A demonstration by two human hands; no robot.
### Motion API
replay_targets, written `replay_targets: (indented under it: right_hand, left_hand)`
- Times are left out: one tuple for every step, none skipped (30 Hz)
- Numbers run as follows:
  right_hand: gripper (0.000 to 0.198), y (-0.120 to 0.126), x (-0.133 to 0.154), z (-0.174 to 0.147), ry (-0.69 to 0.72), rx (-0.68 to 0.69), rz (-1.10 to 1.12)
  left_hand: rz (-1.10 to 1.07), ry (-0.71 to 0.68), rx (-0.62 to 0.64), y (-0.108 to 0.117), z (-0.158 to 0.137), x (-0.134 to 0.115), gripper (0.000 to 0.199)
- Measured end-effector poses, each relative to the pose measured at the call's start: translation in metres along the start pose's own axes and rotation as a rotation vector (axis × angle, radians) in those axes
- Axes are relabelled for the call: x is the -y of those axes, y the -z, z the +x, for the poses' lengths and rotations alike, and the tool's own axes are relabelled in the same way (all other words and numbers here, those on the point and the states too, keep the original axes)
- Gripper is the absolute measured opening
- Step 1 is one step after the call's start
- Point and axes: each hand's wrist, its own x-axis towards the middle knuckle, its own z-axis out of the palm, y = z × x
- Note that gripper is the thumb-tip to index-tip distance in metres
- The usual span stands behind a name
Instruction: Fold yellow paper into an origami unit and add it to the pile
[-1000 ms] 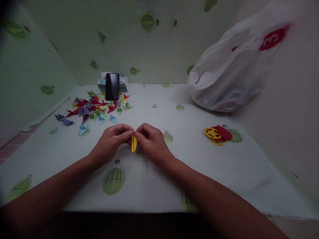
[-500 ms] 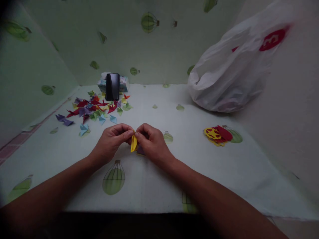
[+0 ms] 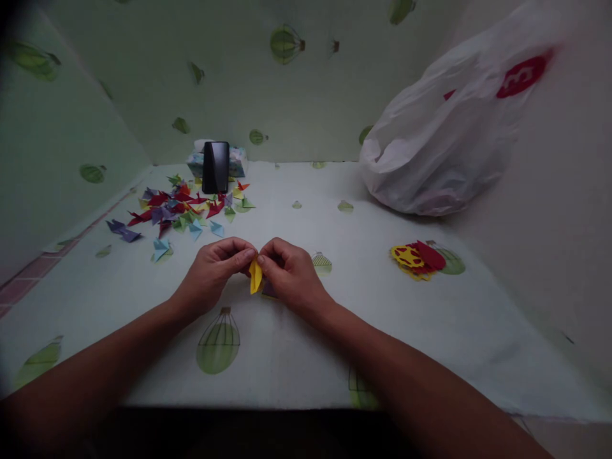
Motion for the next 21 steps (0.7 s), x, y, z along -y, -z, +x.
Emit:
replay_targets:
  right_hand:
    - [0.016, 0.0001, -0.0001, 0.0001, -0.002, 0.003, 0.000]
    - [0.016, 0.0001, -0.0001, 0.0001, -0.006, 0.008, 0.002]
    - [0.016, 0.0002, 0.0000, 0.0002, -0.009, 0.014, 0.005]
    - [0.016, 0.0002, 0.0001, 0.0002, -0.013, 0.020, 0.010]
    - [0.016, 0.0002, 0.0003, 0.0002, -0.020, 0.031, 0.022]
    - [0.016, 0.0002, 0.0006, 0.0002, -0.029, 0.046, 0.040]
    - [0.016, 0.0002, 0.0008, 0.0002, -0.042, 0.060, 0.060]
    - [0.016, 0.0002, 0.0011, 0.0002, -0.053, 0.069, 0.079]
    - [0.016, 0.0002, 0.0012, 0.0002, -0.060, 0.069, 0.094]
    - [0.015, 0.0002, 0.0012, 0.0002, -0.064, 0.062, 0.102]
    - [0.015, 0.0003, 0.0011, 0.0003, -0.061, 0.046, 0.103]
    - [0.015, 0.0004, 0.0008, 0.0004, -0.057, 0.030, 0.099]
    - [0.015, 0.0005, 0.0006, 0.0005, -0.052, 0.019, 0.095]
    - [0.015, 0.0006, 0.0003, 0.0006, -0.049, 0.012, 0.092]
    - [0.015, 0.0007, 0.0001, 0.0007, -0.047, 0.010, 0.092]
    - [0.015, 0.0008, 0.0000, 0.0007, -0.046, 0.010, 0.094]
    - [0.015, 0.0009, 0.0000, 0.0007, -0.044, 0.009, 0.098]
    - [0.015, 0.0009, 0.0001, 0.0007, -0.044, 0.010, 0.102]
    - [0.015, 0.0009, 0.0004, 0.0006, -0.043, 0.012, 0.102]
    - [0.015, 0.0008, 0.0007, 0.0005, -0.039, 0.012, 0.096]
    - [0.015, 0.0008, 0.0010, 0.0005, -0.035, 0.012, 0.085]
  left_hand:
    - [-0.001, 0.003, 0.002, -0.0001, 0.0001, -0.0004, 0.018]
    - [0.002, 0.006, 0.003, -0.0003, 0.0001, -0.0009, 0.018]
    - [0.010, 0.009, 0.004, -0.0004, 0.0000, -0.0015, 0.018]
    - [0.020, 0.010, 0.002, -0.0006, -0.0001, -0.0023, 0.018]
    - [0.032, 0.006, -0.003, -0.0007, -0.0004, -0.0031, 0.018]
    - [0.044, -0.003, -0.009, -0.0008, -0.0008, -0.0038, 0.019]
    - [0.057, -0.017, -0.013, -0.0009, -0.0012, -0.0042, 0.019]
    - [0.067, -0.032, -0.015, -0.0009, -0.0016, -0.0044, 0.019]
    - [0.069, -0.042, -0.014, -0.0009, -0.0020, -0.0042, 0.019]
    - [0.058, -0.042, -0.011, -0.0008, -0.0023, -0.0037, 0.020]
    - [0.037, -0.031, -0.004, -0.0007, -0.0024, -0.0028, 0.020]
    - [0.008, -0.013, 0.003, -0.0006, -0.0024, -0.0018, 0.021]
    - [-0.024, 0.010, 0.011, -0.0005, -0.0022, -0.0007, 0.021]
    - [-0.052, 0.030, 0.017, -0.0003, -0.0018, 0.0005, 0.021]
    - [-0.074, 0.046, 0.025, -0.0002, -0.0014, 0.0015, 0.021]
    - [-0.089, 0.057, 0.033, -0.0001, -0.0010, 0.0023, 0.020]
    - [-0.101, 0.064, 0.037, -0.0001, -0.0006, 0.0029, 0.020]
    - [-0.107, 0.070, 0.040, -0.0002, -0.0003, 0.0031, 0.020]
    - [-0.110, 0.074, 0.040, -0.0003, -0.0002, 0.0030, 0.020]
    - [-0.107, 0.074, 0.037, -0.0005, -0.0001, 0.0025, 0.020]
    - [-0.096, 0.071, 0.033, -0.0007, -0.0002, 0.0017, 0.020]
